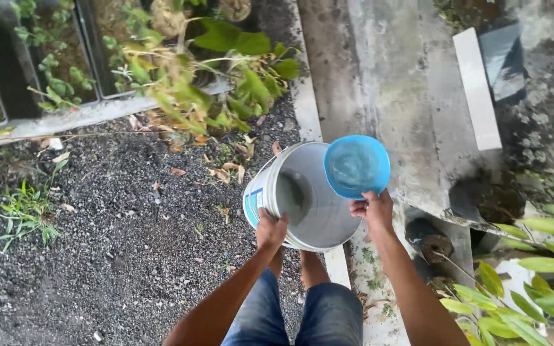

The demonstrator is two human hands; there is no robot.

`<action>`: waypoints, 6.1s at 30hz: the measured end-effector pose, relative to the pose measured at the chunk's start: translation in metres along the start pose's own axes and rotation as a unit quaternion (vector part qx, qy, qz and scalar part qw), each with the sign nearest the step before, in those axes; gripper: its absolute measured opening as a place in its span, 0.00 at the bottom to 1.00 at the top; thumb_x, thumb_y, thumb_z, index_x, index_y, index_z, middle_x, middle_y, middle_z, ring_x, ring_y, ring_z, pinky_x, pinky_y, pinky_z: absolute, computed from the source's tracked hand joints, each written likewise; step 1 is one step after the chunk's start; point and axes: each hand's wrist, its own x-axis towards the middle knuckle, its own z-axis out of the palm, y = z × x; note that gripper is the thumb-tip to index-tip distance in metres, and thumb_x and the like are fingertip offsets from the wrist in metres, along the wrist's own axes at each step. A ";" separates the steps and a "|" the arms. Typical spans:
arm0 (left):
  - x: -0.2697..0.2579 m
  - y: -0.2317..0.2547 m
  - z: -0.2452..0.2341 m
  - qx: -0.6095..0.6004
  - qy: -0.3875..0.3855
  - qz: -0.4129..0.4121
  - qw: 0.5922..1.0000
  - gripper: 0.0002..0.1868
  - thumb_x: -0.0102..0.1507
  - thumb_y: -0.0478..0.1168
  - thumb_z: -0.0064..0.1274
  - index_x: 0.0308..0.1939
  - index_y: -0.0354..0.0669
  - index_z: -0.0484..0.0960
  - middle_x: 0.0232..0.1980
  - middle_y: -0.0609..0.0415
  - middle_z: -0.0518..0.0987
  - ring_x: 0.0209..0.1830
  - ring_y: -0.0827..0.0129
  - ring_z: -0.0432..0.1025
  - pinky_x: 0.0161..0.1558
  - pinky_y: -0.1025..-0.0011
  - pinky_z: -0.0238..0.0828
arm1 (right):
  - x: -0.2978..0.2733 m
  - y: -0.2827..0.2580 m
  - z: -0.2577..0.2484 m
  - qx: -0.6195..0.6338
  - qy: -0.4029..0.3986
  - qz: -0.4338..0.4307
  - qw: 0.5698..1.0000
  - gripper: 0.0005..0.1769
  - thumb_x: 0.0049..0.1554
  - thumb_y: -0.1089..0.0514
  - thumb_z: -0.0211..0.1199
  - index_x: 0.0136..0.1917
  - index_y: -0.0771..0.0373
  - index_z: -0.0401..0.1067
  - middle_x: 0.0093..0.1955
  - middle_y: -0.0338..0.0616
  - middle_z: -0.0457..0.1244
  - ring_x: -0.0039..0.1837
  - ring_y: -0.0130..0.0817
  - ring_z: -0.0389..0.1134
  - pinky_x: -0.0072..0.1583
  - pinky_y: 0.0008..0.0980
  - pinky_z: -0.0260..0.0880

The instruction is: The recorder uses a bucket and a small plastic bowl to water many small potted plants.

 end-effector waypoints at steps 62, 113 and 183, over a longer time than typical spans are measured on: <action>0.197 -0.118 -0.034 -0.381 0.129 0.120 0.908 0.31 0.59 0.53 0.51 0.53 0.26 0.69 0.41 0.40 0.78 0.33 0.58 0.81 0.32 0.64 0.81 | 0.443 0.030 0.300 -0.527 0.067 -0.506 0.680 0.18 0.60 0.54 0.62 0.55 0.70 0.64 0.39 0.65 0.70 0.41 0.57 0.74 0.53 0.49 0.76; 0.160 -0.093 0.028 -0.352 0.157 0.206 0.899 0.32 0.54 0.59 0.64 0.39 0.32 0.72 0.27 0.50 0.78 0.20 0.70 0.76 0.20 0.69 0.74 | 0.320 0.226 0.284 -0.780 -0.452 -0.183 0.393 0.15 0.58 0.61 0.51 0.56 0.71 0.67 0.37 0.57 0.69 0.36 0.45 0.72 0.38 0.42 0.75; 0.208 -0.244 0.012 -0.610 0.317 0.035 0.726 0.16 0.64 0.47 0.50 0.45 0.37 0.74 0.35 0.51 0.79 0.28 0.71 0.74 0.32 0.69 0.76 | 0.379 0.079 0.412 -0.356 -0.271 -0.147 0.882 0.13 0.57 0.57 0.54 0.47 0.73 0.68 0.36 0.53 0.66 0.33 0.38 0.70 0.36 0.36 0.77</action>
